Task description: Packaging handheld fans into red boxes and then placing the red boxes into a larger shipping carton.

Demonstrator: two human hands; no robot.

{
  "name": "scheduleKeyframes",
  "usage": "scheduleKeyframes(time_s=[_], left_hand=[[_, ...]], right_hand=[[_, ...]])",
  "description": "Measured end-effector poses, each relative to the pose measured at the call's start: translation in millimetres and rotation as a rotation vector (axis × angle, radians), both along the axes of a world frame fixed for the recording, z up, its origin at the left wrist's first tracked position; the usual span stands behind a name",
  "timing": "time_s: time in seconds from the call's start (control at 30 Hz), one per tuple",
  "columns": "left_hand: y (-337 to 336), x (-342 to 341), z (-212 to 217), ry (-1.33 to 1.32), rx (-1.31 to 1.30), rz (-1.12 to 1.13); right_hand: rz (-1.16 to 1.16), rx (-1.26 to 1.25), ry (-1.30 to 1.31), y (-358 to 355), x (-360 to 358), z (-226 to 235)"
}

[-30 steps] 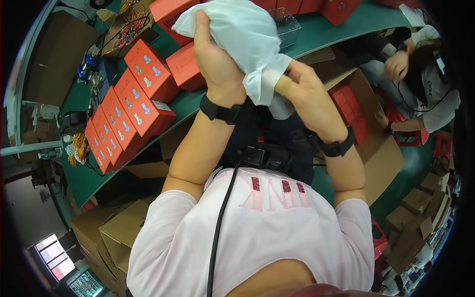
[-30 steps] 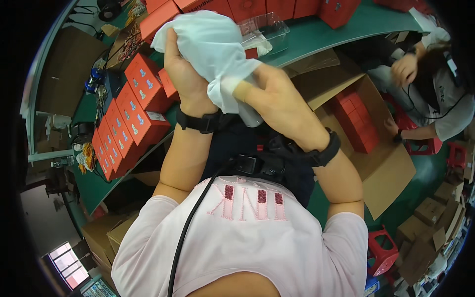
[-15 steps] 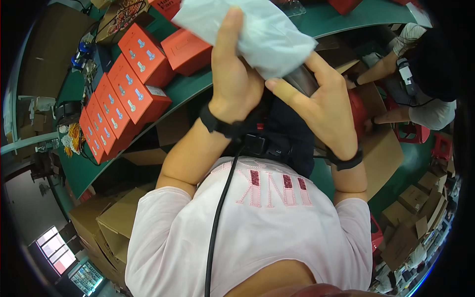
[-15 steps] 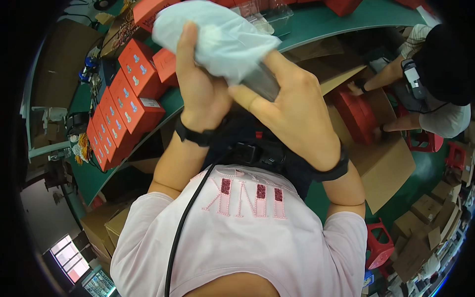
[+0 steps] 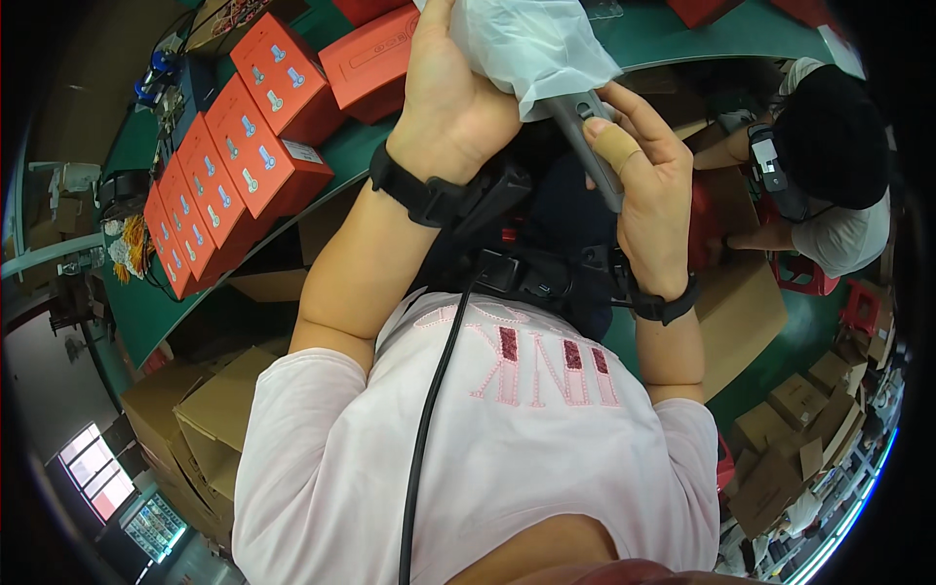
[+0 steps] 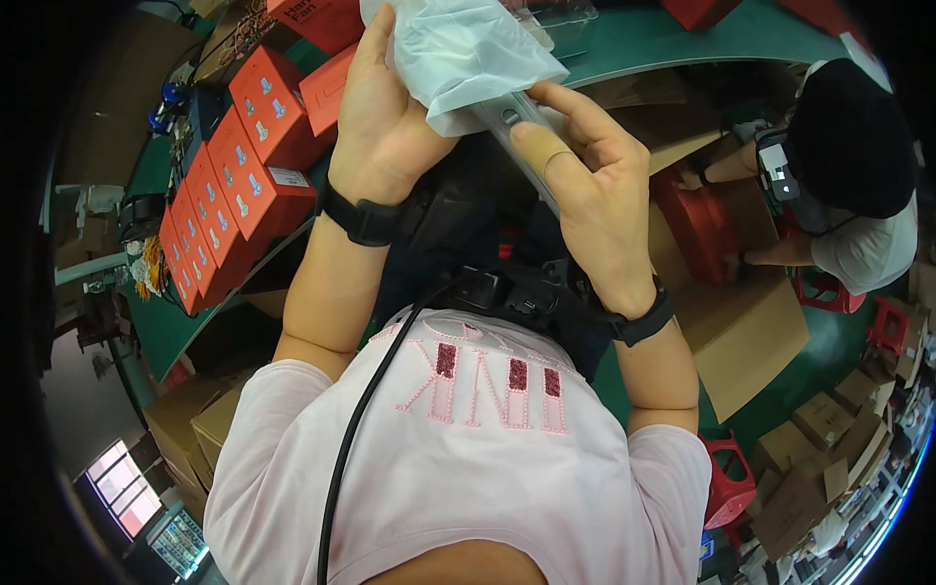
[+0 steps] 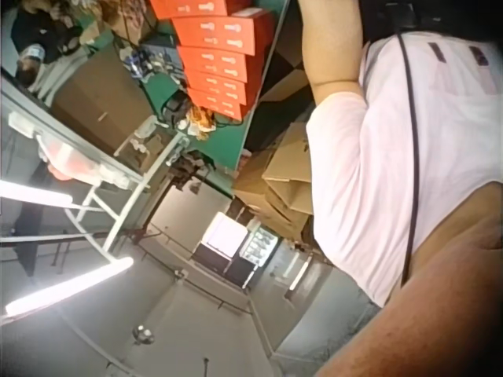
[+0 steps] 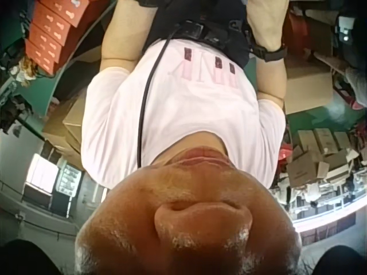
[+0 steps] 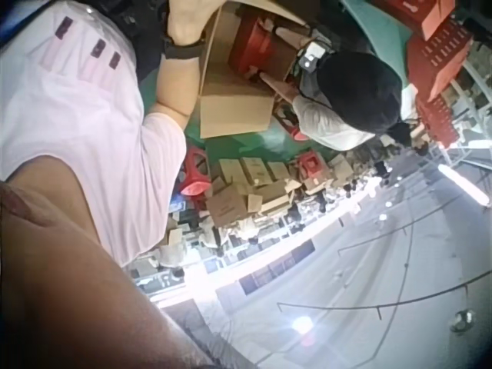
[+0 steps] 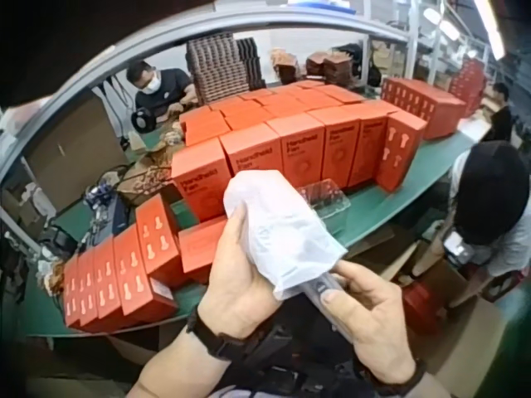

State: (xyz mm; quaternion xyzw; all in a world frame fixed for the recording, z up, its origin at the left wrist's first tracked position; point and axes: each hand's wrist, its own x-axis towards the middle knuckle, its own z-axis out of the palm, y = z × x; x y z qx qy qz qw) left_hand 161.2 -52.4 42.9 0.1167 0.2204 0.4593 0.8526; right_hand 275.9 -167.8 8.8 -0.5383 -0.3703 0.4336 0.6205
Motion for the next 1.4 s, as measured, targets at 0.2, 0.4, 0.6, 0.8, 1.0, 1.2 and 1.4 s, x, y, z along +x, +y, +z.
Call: scheduleKeyframes(time_s=[0.2, 0.4, 0.6, 0.8, 1.0, 1.2, 1.4], left_hand=[[20, -12, -17, 0.015, -0.028, -0.052], [23, -10, -15, -0.016, -0.035, -0.031], [26, -12, -22, -0.101, -0.016, -0.091], [18, -8, -8, 0.018, -0.014, -0.022], [21, -12, -15, -0.066, 0.012, -0.057], [16, -10, -5, -0.032, 0.025, -0.081], [10, -8, 9, 0.037, -0.019, -0.045]], right_hand=[[-0.004, 0.01, -0.017, 1, 2, -6], [0.01, 0.022, 0.042, -1, -2, -4], [0.04, -0.017, 0.072, -2, 0, 1], [0.009, -0.005, 0.051, -1, 4, -6], [0.0, 0.023, 0.074, -4, 2, -4], [0.018, 0.043, 0.085, -6, 5, -2], [0.023, 0.079, 0.137, -9, 5, 2]])
